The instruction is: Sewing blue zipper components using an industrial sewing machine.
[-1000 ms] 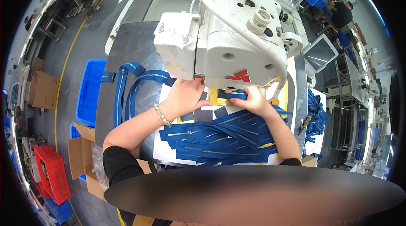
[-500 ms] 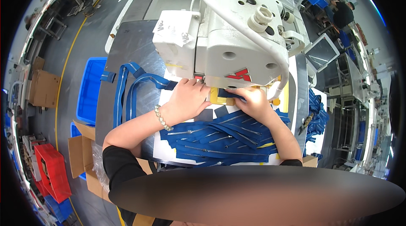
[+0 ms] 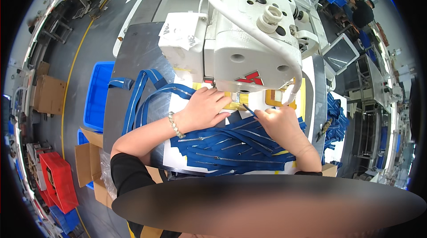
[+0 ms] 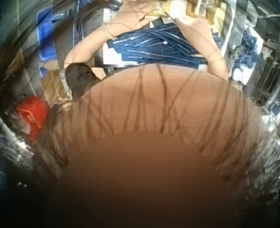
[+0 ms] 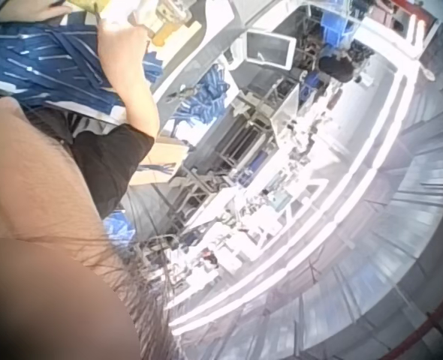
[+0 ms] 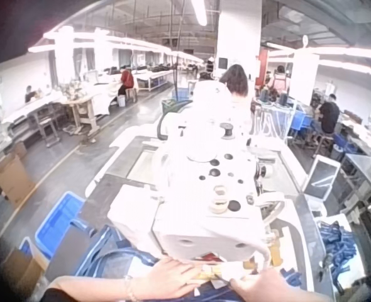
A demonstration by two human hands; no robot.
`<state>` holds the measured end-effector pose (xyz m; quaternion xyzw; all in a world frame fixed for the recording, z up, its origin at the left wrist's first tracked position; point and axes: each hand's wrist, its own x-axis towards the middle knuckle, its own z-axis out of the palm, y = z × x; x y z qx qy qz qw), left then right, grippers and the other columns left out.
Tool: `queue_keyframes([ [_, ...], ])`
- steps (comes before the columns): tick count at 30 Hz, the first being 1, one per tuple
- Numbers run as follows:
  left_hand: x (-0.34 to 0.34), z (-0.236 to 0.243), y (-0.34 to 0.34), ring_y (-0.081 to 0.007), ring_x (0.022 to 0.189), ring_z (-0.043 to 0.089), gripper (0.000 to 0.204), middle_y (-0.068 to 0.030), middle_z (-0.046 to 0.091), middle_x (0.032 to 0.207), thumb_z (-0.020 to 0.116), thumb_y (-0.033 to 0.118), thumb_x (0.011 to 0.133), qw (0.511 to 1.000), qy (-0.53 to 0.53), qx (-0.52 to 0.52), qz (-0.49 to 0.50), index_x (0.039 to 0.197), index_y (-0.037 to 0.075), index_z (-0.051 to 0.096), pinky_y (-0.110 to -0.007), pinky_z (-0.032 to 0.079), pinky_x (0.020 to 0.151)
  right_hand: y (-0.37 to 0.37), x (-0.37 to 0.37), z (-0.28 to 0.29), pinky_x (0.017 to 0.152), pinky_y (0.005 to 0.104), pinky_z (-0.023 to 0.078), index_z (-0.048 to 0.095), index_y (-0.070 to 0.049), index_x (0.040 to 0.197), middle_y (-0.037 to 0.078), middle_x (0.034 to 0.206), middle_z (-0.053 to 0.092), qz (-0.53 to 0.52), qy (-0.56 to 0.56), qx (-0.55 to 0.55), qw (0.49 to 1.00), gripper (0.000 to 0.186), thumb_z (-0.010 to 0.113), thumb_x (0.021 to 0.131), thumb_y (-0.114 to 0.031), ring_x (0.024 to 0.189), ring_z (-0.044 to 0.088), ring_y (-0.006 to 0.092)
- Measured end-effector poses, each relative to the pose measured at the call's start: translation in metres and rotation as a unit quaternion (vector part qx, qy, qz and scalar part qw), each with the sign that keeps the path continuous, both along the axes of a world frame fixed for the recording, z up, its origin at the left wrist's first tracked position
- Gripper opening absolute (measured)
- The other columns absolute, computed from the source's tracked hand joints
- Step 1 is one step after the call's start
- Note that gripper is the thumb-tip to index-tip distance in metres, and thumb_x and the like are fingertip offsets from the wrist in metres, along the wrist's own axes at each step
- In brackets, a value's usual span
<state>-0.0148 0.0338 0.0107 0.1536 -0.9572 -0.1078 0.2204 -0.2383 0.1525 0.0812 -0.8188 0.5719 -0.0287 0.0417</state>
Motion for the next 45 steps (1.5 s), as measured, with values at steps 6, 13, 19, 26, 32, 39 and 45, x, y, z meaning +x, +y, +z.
queue_keyframes([
  [6, -0.001, -0.001, 0.0, -0.0243, 0.093, 0.054, 0.036, -0.0066, 0.055, 0.097, 0.066, 0.03, 0.082, 0.998, -0.021, 0.055, -0.024, 0.113, 0.014, 0.057, -0.038, 0.04, 0.081, 0.012, 0.002, 0.015, 0.051, 0.0352, 0.046, 0.062, -0.01, 0.079, 0.005, 0.062, 0.06, -0.043, 0.062, 0.016, 0.997, 0.001, 0.061, 0.078, -0.01, 0.054, 0.062, 0.0237],
  [13, -0.006, -0.002, 0.0, -0.0241, 0.094, 0.055, 0.046, -0.0063, 0.056, 0.098, 0.067, 0.03, 0.082, 1.0, -0.008, 0.001, -0.02, 0.124, 0.018, 0.054, -0.038, 0.039, 0.083, 0.015, 0.001, 0.015, 0.052, 0.0338, 0.046, 0.064, -0.01, 0.086, 0.004, 0.062, 0.06, -0.08, 0.074, -0.052, 0.993, 0.011, 0.06, 0.077, -0.007, 0.054, 0.061, 0.0219],
  [19, -0.012, -0.001, 0.001, -0.0243, 0.1, 0.056, 0.051, -0.0073, 0.059, 0.109, 0.067, 0.03, 0.081, 1.0, 0.018, 0.01, -0.005, 0.127, 0.012, 0.053, -0.038, 0.039, 0.085, 0.02, 0.009, 0.035, 0.05, 0.031, 0.039, 0.068, -0.015, 0.106, 0.001, 0.06, 0.053, -0.053, -0.005, -0.14, 0.989, 0.035, 0.063, 0.073, -0.006, 0.049, 0.054, 0.0176],
  [26, -0.006, 0.004, 0.0, -0.0213, 0.089, 0.058, 0.051, -0.0056, 0.062, 0.093, 0.065, 0.028, 0.083, 1.0, 0.003, 0.003, -0.013, 0.129, 0.009, 0.052, -0.036, 0.039, 0.081, 0.019, 0.013, 0.035, 0.047, 0.0313, 0.032, 0.072, -0.015, 0.093, -0.001, 0.056, 0.037, 0.041, -0.128, -0.175, 0.975, 0.031, 0.066, 0.065, -0.004, 0.047, 0.042, 0.0163],
  [32, 0.001, 0.03, 0.008, -0.0225, 0.073, 0.057, 0.028, -0.0028, 0.059, 0.075, 0.067, 0.024, 0.084, 0.994, 0.058, 0.056, -0.069, 0.108, 0.01, 0.061, -0.035, 0.038, 0.074, 0.025, 0.016, 0.044, 0.046, 0.0309, 0.031, 0.07, -0.011, 0.091, 0.0, 0.058, 0.037, 0.151, -0.232, -0.108, 0.955, 0.033, 0.067, 0.059, -0.002, 0.047, 0.041, 0.0172],
  [39, 0.014, 0.061, 0.022, -0.0219, 0.072, 0.06, 0.022, -0.0031, 0.062, 0.073, 0.063, 0.019, 0.083, 0.975, 0.006, 0.185, -0.123, 0.102, 0.008, 0.063, -0.036, 0.039, 0.072, 0.036, 0.018, 0.041, 0.046, 0.032, 0.029, 0.071, -0.012, 0.101, 0.0, 0.059, 0.038, 0.228, -0.33, -0.034, 0.916, 0.038, 0.07, 0.065, -0.001, 0.048, 0.04, 0.019],
  [45, 0.019, 0.073, 0.021, -0.0193, 0.073, 0.064, 0.019, -0.0055, 0.068, 0.078, 0.063, 0.016, 0.084, 0.946, 0.022, 0.288, -0.145, 0.098, 0.004, 0.065, -0.033, 0.046, 0.069, 0.043, 0.037, 0.035, 0.046, 0.0335, 0.029, 0.068, -0.008, 0.108, 0.003, 0.062, 0.038, 0.304, -0.389, 0.005, 0.87, 0.035, 0.068, 0.073, -0.005, 0.05, 0.043, 0.0209],
])
